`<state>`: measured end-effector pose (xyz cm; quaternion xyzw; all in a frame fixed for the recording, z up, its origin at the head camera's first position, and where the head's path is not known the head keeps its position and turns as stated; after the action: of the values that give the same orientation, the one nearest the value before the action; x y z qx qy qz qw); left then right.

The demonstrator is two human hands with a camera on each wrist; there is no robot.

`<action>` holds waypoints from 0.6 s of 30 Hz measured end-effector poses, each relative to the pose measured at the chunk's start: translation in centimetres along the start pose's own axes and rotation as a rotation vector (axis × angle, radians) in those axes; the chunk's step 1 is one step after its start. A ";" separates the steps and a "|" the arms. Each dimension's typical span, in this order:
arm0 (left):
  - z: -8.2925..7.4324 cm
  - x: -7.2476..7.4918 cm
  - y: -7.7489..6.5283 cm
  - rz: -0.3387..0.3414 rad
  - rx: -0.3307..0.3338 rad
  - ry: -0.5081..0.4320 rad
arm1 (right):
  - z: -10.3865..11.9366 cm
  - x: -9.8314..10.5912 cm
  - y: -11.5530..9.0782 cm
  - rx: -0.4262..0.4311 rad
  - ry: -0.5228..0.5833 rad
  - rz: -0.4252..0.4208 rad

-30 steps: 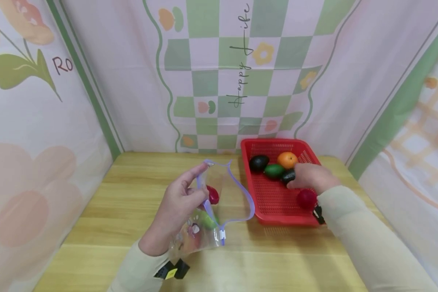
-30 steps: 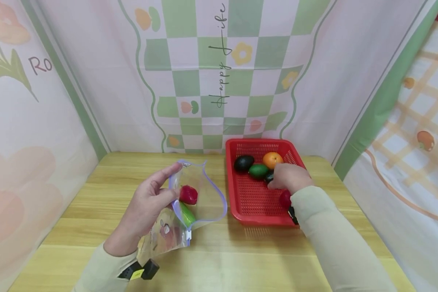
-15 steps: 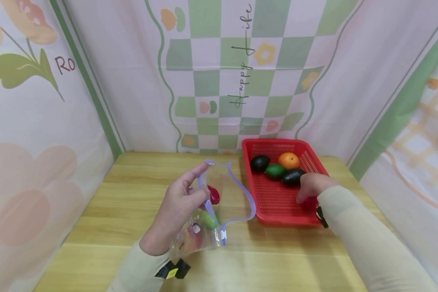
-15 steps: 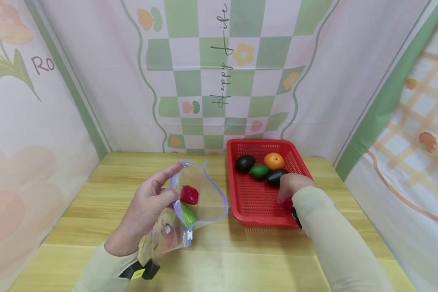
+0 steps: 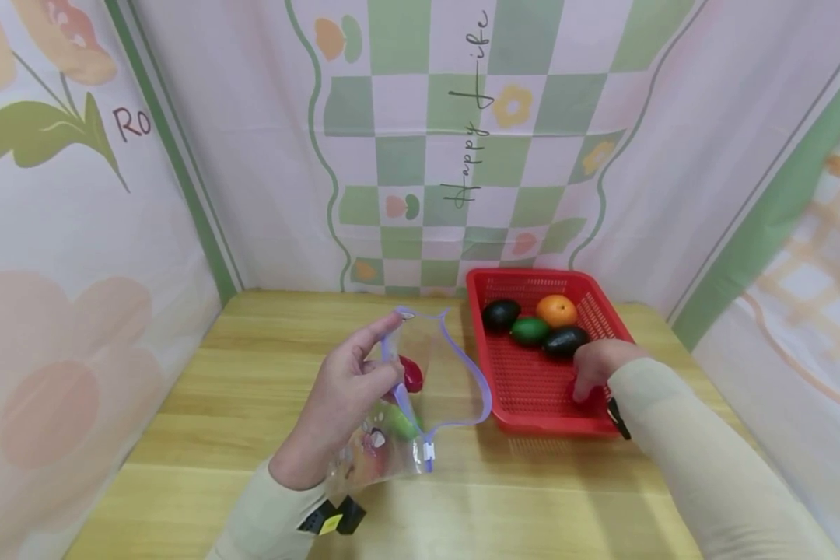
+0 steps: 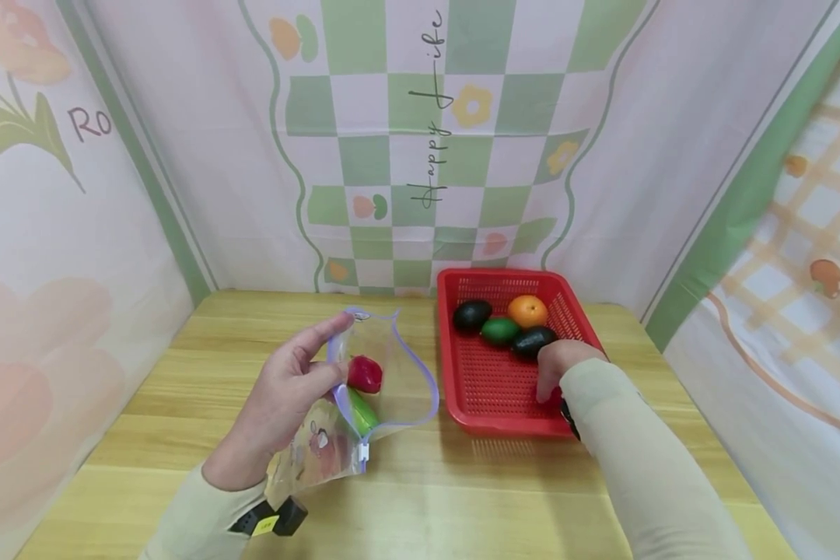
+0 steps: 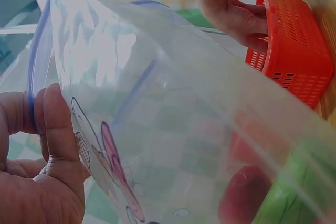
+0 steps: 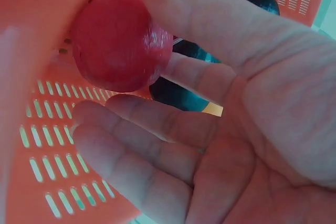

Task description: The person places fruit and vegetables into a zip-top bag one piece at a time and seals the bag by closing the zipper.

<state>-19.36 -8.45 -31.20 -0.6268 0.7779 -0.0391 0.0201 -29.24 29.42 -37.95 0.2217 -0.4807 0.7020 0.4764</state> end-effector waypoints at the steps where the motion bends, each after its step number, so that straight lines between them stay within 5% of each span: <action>1: 0.0 0.0 0.0 0.000 0.000 0.000 | 0.0 -0.1 0.1 0.010 -0.010 0.012; 14: 0.0 0.4 0.1 -0.001 -0.006 -0.002 | 1.2 -0.8 0.8 0.051 -0.142 0.093; 18: 0.0 0.5 0.1 -0.002 -0.005 -0.003 | 1.5 -0.9 0.2 0.005 -0.091 0.069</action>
<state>-19.55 -8.88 -31.16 -0.6278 0.7773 -0.0362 0.0196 -29.28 27.67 -38.09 0.2379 -0.5076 0.7083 0.4290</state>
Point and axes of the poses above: each hand's wrist, its own y-axis towards the middle knuckle, its own x-axis out of the back of the hand, z = x × y, the point moved 7 cm from there along y, towards the middle knuckle, and after that the axes turned 15 degrees about x, right-handed, at the moved point
